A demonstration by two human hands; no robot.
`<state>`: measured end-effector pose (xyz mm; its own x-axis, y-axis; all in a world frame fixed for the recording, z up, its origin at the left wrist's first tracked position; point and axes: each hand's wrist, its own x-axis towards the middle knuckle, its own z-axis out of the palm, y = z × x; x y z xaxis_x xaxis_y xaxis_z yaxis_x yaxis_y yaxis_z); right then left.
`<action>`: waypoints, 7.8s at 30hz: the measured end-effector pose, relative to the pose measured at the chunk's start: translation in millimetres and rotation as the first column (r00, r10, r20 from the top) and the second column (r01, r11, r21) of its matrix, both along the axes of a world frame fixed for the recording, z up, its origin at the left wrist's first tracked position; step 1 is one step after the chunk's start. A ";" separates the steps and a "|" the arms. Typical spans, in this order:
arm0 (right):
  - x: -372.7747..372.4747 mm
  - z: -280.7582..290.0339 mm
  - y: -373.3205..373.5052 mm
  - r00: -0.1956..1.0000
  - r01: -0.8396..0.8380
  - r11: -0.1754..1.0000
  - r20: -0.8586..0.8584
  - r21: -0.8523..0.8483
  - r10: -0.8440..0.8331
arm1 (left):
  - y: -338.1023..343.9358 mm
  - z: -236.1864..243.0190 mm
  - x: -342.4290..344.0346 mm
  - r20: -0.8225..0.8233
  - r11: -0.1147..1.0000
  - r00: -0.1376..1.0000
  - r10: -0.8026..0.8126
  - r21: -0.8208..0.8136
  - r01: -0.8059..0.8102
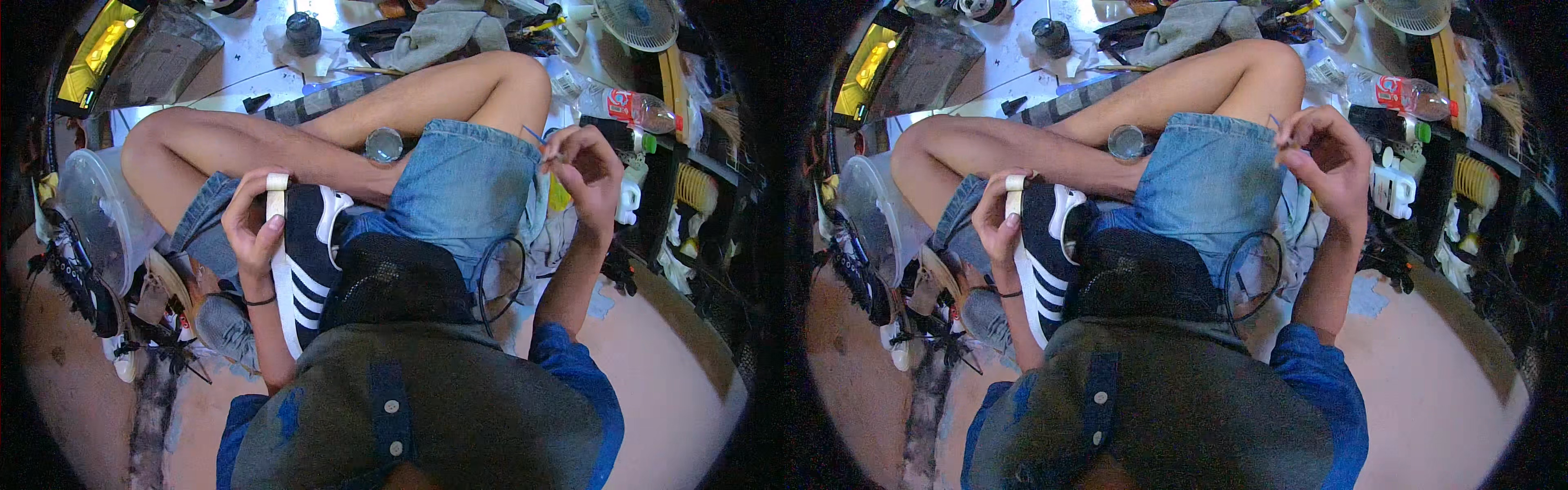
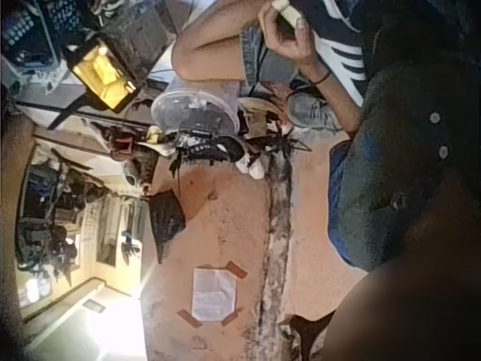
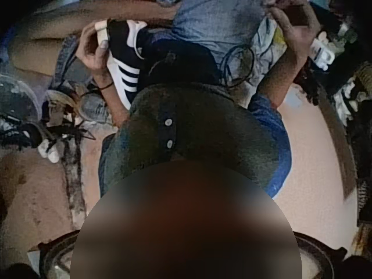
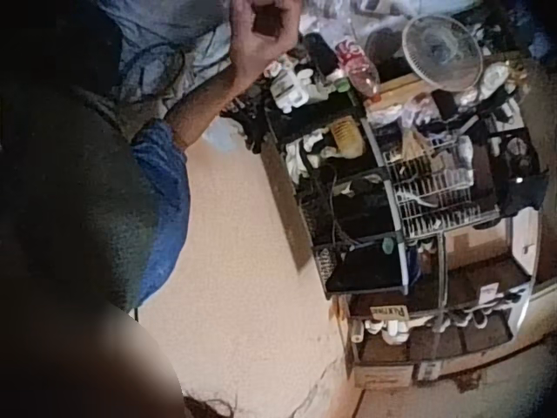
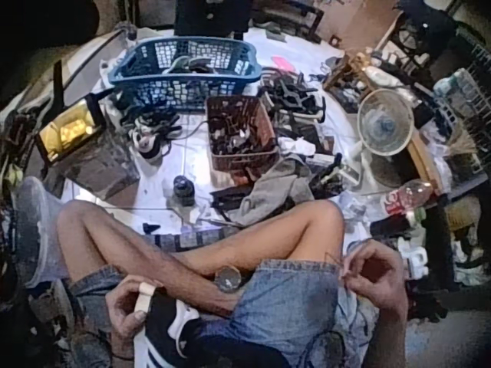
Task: Repairing a shoe by applying masking tape, glue, and paint to the sole area.
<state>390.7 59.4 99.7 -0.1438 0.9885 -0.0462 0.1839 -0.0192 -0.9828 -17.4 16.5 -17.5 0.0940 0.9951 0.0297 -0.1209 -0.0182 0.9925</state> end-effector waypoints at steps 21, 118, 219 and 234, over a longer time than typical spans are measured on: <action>-2.5 -24.2 17.6 0.987 -0.023 0.998 -0.154 0.065 0.033 | 1.3 3.8 0.4 -0.007 1.000 1.000 0.000 -0.008 0.000; -114.9 -141.6 33.5 0.739 -0.465 0.851 0.636 0.244 0.221 | 7.8 1.6 -0.7 0.010 0.999 1.000 -0.022 -0.036 0.022; -239.1 -44.0 71.3 0.906 -0.424 0.845 0.166 0.326 0.390 | 50.3 7.3 -5.3 -0.009 0.942 0.942 0.334 0.033 -0.334; -236.8 -31.0 72.2 0.822 -0.567 0.740 0.313 0.362 0.476 | 47.0 5.9 -7.5 -0.012 0.943 0.943 0.332 0.017 -0.331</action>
